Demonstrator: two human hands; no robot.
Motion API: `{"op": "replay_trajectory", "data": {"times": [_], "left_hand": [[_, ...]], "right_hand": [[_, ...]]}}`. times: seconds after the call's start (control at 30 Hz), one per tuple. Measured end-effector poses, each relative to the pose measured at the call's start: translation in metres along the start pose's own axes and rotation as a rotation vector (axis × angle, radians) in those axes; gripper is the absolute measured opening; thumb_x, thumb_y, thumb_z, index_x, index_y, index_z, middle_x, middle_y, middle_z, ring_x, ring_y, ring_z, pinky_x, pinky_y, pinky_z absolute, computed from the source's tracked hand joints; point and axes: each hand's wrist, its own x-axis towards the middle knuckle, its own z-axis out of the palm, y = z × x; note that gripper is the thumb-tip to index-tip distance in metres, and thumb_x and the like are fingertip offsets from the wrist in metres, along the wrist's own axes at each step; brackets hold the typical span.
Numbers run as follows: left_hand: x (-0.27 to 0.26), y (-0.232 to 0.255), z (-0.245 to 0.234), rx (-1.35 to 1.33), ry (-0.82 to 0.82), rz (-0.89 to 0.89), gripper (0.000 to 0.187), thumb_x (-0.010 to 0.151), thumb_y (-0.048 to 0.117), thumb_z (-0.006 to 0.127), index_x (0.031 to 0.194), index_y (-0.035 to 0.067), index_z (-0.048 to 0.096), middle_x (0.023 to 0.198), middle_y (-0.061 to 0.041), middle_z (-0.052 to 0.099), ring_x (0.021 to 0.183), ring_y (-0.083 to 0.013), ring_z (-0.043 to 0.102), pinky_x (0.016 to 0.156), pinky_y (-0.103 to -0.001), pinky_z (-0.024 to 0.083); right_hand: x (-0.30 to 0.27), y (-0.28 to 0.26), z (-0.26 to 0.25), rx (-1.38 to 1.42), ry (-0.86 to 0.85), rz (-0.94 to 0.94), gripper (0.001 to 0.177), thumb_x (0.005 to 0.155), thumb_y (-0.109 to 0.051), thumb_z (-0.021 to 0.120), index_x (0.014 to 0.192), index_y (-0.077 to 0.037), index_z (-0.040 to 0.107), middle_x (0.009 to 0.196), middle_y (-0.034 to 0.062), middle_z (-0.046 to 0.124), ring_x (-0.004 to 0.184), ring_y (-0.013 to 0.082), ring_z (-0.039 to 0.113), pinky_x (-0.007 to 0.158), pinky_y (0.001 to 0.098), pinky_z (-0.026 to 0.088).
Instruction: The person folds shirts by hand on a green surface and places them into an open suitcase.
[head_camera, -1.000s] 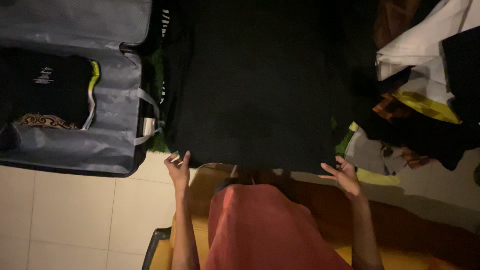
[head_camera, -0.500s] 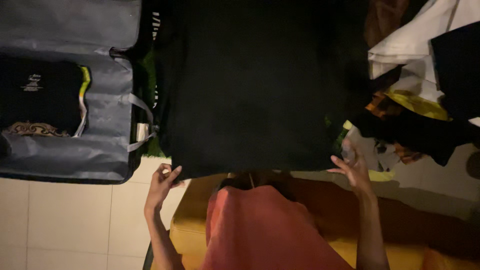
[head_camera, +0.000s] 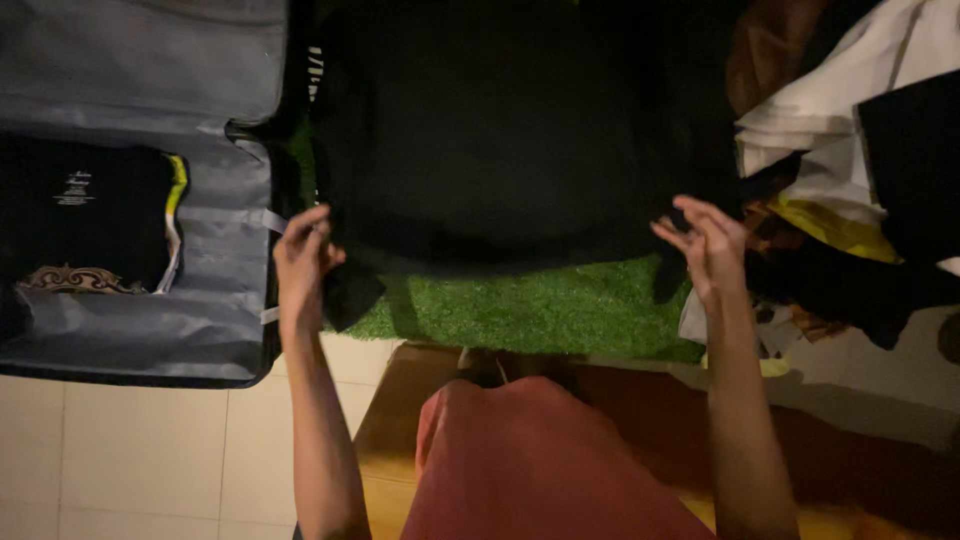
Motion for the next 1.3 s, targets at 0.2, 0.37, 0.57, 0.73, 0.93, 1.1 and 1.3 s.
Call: {"op": "replay_trajectory", "data": {"times": [0.2, 0.37, 0.57, 0.73, 0.93, 1.1, 1.3], "left_hand": [[0.084, -0.027, 0.028, 0.007, 0.115, 0.223, 0.034, 0.103, 0.017, 0.063, 0.136, 0.008, 0.057, 0.108, -0.004, 0.073, 0.087, -0.0104, 0.068, 0.073, -0.026, 0.054], [0.05, -0.072, 0.017, 0.568, 0.241, 0.42, 0.034, 0.102, 0.018, 0.07, 0.13, 0.0, 0.063, 0.117, -0.016, 0.073, 0.104, -0.0269, 0.071, 0.091, -0.038, 0.056], [0.02, -0.076, 0.014, 0.803, 0.272, 0.453, 0.042, 0.096, 0.022, 0.075, 0.127, -0.004, 0.064, 0.115, -0.023, 0.069, 0.102, -0.0389, 0.067, 0.091, -0.045, 0.053], [0.017, -0.065, 0.026, 0.869, 0.25, 0.375, 0.037, 0.094, 0.022, 0.078, 0.121, -0.002, 0.07, 0.101, -0.022, 0.07, 0.088, -0.037, 0.064, 0.081, -0.046, 0.051], [0.023, -0.05, 0.034, 0.667, 0.264, 0.26, 0.022, 0.097, 0.021, 0.075, 0.105, 0.001, 0.07, 0.09, -0.014, 0.072, 0.075, -0.0233, 0.066, 0.073, -0.036, 0.052], [0.0, -0.032, 0.032, 0.93, 0.34, 0.563, 0.011, 0.098, 0.014, 0.076, 0.1, 0.004, 0.074, 0.088, -0.014, 0.069, 0.076, -0.0216, 0.06, 0.071, -0.034, 0.048], [0.009, -0.051, 0.021, 0.206, 0.162, 0.303, 0.018, 0.103, 0.017, 0.071, 0.103, 0.0, 0.065, 0.085, 0.002, 0.062, 0.078, -0.0069, 0.052, 0.071, -0.025, 0.044]], "right_hand": [[0.05, 0.0, 0.033, -0.018, -0.052, -0.104, 0.044, 0.105, -0.01, 0.06, 0.145, -0.001, 0.045, 0.141, 0.0191, 0.062, 0.128, 0.029, 0.067, 0.107, 0.046, 0.052], [0.018, 0.06, 0.007, -0.449, 0.194, -0.443, 0.042, 0.108, -0.005, 0.065, 0.147, -0.004, 0.05, 0.124, 0.0137, 0.068, 0.102, 0.0175, 0.066, 0.092, 0.0325, 0.057], [-0.003, 0.116, -0.011, -0.617, 0.187, -0.282, 0.044, 0.092, -0.011, 0.077, 0.132, -0.002, 0.062, 0.116, 0.0084, 0.069, 0.079, 0.0106, 0.058, 0.068, 0.0276, 0.052], [0.011, 0.129, -0.012, -0.68, 0.248, -0.265, 0.037, 0.089, -0.012, 0.083, 0.119, 0.001, 0.065, 0.095, 0.0071, 0.068, 0.072, 0.0099, 0.057, 0.063, 0.0274, 0.049], [0.012, 0.126, -0.013, -0.641, 0.276, -0.254, 0.024, 0.092, -0.012, 0.086, 0.102, 0.001, 0.068, 0.083, 0.0035, 0.062, 0.07, 0.0086, 0.053, 0.062, 0.0266, 0.044], [-0.008, 0.09, 0.001, -0.404, 0.248, -0.156, 0.021, 0.094, -0.01, 0.081, 0.101, -0.004, 0.062, 0.084, -0.0002, 0.06, 0.07, 0.009, 0.054, 0.059, 0.0256, 0.042], [-0.015, 0.059, 0.005, -0.276, 0.017, 0.165, 0.022, 0.093, -0.014, 0.074, 0.11, -0.01, 0.06, 0.084, 0.0007, 0.061, 0.073, 0.0126, 0.065, 0.055, 0.0289, 0.045]]}}
